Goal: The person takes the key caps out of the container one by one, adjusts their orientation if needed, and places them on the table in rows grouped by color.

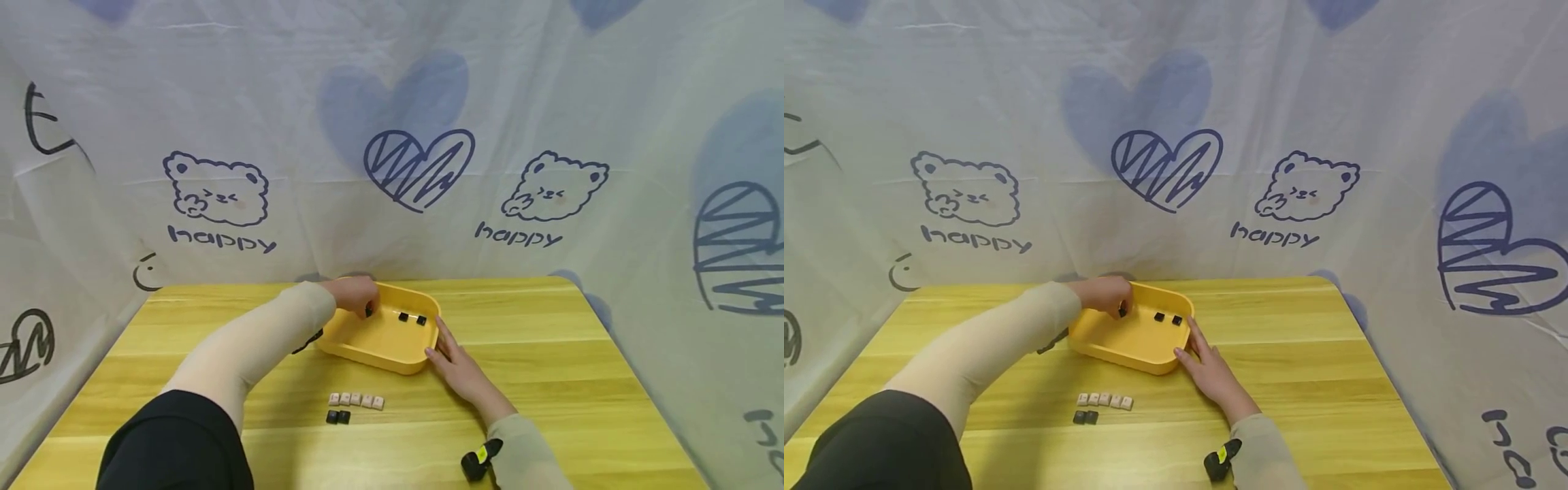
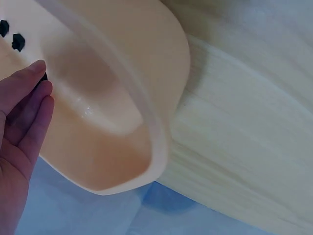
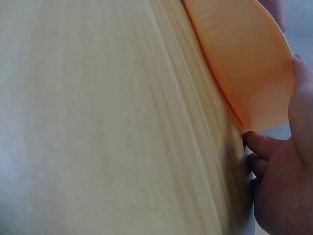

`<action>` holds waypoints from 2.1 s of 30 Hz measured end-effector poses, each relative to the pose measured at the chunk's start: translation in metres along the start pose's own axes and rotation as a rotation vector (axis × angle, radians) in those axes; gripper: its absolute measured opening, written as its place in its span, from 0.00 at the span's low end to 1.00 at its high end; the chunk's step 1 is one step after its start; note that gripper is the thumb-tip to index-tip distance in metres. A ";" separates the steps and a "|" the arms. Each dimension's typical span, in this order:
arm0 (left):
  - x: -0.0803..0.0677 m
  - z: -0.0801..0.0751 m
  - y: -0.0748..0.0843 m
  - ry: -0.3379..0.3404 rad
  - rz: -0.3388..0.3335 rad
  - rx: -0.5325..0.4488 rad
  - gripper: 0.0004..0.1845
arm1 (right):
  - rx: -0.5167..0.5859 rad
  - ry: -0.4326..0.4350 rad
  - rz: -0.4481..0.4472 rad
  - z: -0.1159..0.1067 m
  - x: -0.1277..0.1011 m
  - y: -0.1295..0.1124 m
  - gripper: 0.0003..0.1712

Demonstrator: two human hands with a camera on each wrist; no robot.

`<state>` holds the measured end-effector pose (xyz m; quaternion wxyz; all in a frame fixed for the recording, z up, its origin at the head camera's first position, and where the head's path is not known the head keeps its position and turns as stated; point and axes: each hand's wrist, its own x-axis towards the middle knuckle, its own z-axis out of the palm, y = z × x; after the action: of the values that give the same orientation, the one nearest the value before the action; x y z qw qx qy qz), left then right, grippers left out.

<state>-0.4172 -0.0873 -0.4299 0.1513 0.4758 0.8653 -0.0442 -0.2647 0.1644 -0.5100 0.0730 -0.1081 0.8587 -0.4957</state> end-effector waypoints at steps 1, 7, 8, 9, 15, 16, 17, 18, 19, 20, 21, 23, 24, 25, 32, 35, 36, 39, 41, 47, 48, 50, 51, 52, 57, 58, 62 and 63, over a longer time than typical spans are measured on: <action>-0.002 -0.001 0.002 0.008 -0.006 -0.005 0.05 | -0.001 0.000 0.001 0.000 0.000 0.000 0.42; -0.012 -0.009 0.012 0.097 0.006 -0.074 0.12 | -0.003 -0.002 0.006 0.000 0.002 0.000 0.42; -0.014 -0.009 0.013 0.121 0.021 -0.083 0.13 | -0.003 -0.002 0.005 0.000 0.002 0.000 0.42; -0.015 -0.010 0.013 0.146 0.038 -0.093 0.13 | -0.002 -0.003 0.011 0.000 0.002 -0.001 0.41; -0.030 -0.015 0.025 0.239 0.094 -0.149 0.10 | 0.000 -0.008 0.008 0.001 0.004 0.002 0.42; -0.033 -0.017 0.029 0.247 0.084 -0.166 0.10 | 0.003 -0.011 0.007 0.000 0.004 0.002 0.42; -0.036 -0.017 0.032 0.256 0.074 -0.183 0.10 | 0.007 -0.013 0.007 0.000 0.004 0.002 0.42; -0.040 -0.017 0.036 0.265 0.061 -0.201 0.11 | 0.008 -0.015 0.008 0.000 0.004 0.002 0.42; -0.043 -0.017 0.039 0.277 0.050 -0.217 0.11 | 0.010 -0.018 0.012 0.000 0.004 0.002 0.42; -0.046 -0.016 0.042 0.292 0.041 -0.229 0.12 | 0.010 -0.020 0.015 0.000 0.004 0.002 0.42; -0.049 -0.014 0.046 0.310 0.035 -0.243 0.12 | 0.004 -0.021 0.018 -0.001 0.004 0.002 0.42; -0.054 -0.010 0.052 0.350 0.034 -0.254 0.13 | -0.006 -0.018 0.027 -0.001 0.004 0.001 0.42; -0.057 -0.008 0.055 0.372 0.037 -0.257 0.13 | -0.009 -0.017 0.030 -0.001 0.004 0.000 0.42; -0.059 -0.006 0.058 0.395 0.037 -0.260 0.13 | -0.011 -0.015 0.033 -0.001 0.004 0.000 0.42; -0.074 0.007 0.073 0.481 0.007 -0.307 0.13 | 0.003 -0.022 0.032 -0.001 0.003 0.000 0.42; -0.080 0.014 0.077 0.507 -0.017 -0.347 0.13 | 0.007 -0.027 0.028 0.000 0.003 0.000 0.42; -0.082 0.016 0.079 0.517 -0.023 -0.357 0.13 | 0.009 -0.027 0.026 0.000 0.003 0.000 0.42; -0.089 0.023 0.083 0.541 -0.043 -0.396 0.12 | 0.007 -0.028 0.022 0.001 0.002 -0.002 0.42; -0.093 0.028 0.087 0.551 -0.058 -0.442 0.12 | 0.004 -0.027 0.022 0.001 0.002 -0.002 0.42; -0.103 0.040 0.100 0.578 -0.105 -0.519 0.12 | -0.008 -0.026 0.032 0.000 0.002 -0.002 0.43; -0.105 0.042 0.101 0.583 -0.110 -0.520 0.12 | -0.010 -0.027 0.034 0.000 0.002 -0.001 0.43; -0.108 0.046 0.104 0.586 -0.125 -0.531 0.12 | -0.010 -0.026 0.035 0.000 0.002 -0.001 0.43; -0.109 0.047 0.105 0.588 -0.131 -0.538 0.12 | -0.010 -0.026 0.036 0.000 0.003 -0.001 0.43; -0.111 0.049 0.106 0.591 -0.134 -0.540 0.12 | -0.010 -0.025 0.037 0.001 0.003 -0.001 0.43; -0.118 0.060 0.113 0.585 -0.135 -0.499 0.10 | -0.014 -0.023 0.040 0.001 0.002 -0.002 0.42; -0.119 0.062 0.114 0.586 -0.125 -0.477 0.10 | -0.013 -0.023 0.039 0.001 0.002 -0.002 0.42; -0.120 0.069 0.120 0.555 -0.111 -0.432 0.09 | -0.010 -0.025 0.031 0.000 0.002 -0.003 0.42; -0.120 0.071 0.121 0.542 -0.111 -0.429 0.09 | -0.008 -0.027 0.029 0.000 0.002 -0.003 0.42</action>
<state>-0.2397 -0.1347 -0.4526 0.0101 0.3800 0.8882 0.2582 -0.2665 0.1624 -0.5073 0.0912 -0.1025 0.8610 -0.4898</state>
